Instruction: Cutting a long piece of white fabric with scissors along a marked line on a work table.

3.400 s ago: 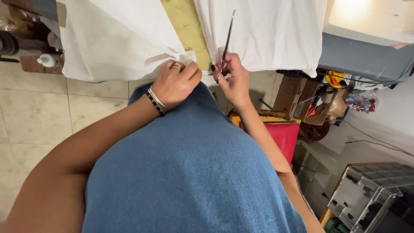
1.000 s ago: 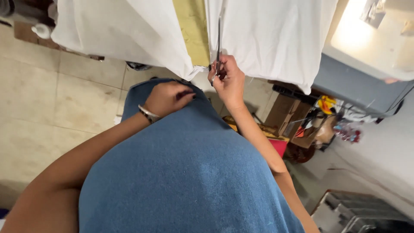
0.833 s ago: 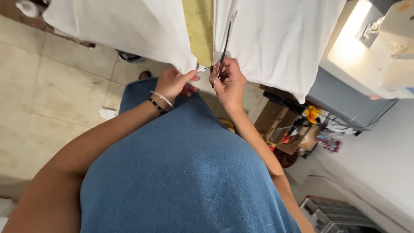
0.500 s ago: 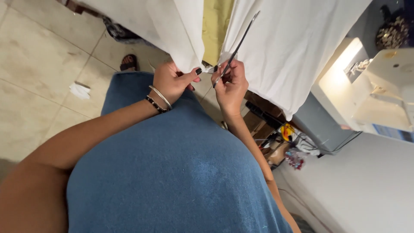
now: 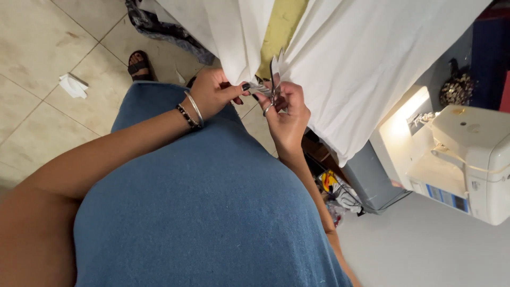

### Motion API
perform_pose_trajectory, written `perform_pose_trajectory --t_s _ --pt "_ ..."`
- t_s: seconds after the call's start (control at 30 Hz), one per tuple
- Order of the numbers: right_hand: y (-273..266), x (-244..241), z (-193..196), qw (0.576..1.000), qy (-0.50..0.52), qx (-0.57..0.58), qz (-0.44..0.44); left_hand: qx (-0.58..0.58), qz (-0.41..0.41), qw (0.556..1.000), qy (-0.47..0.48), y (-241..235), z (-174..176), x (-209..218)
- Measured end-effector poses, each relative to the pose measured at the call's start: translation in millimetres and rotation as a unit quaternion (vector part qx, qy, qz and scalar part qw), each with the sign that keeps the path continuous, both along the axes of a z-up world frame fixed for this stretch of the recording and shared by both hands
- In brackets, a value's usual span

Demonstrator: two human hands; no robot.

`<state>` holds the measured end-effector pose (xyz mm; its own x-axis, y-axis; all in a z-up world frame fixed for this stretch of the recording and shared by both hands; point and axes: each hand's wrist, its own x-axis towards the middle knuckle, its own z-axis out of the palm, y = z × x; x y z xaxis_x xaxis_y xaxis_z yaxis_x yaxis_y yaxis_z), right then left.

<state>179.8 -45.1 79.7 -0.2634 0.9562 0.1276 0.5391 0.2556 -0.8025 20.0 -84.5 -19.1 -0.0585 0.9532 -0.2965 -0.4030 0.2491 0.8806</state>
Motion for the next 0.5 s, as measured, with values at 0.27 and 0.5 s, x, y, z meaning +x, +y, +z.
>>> perform_pose_trajectory --t_s 0.27,0.5 --pt "20 -6 -18 0.999 0.005 -0.043 0.015 -0.007 -0.014 0.999 0.045 0 -4 -3" --pt "77 53 -16 0.991 0.102 -0.084 -0.037 -0.029 -0.026 0.999 0.026 -10 3 -9"
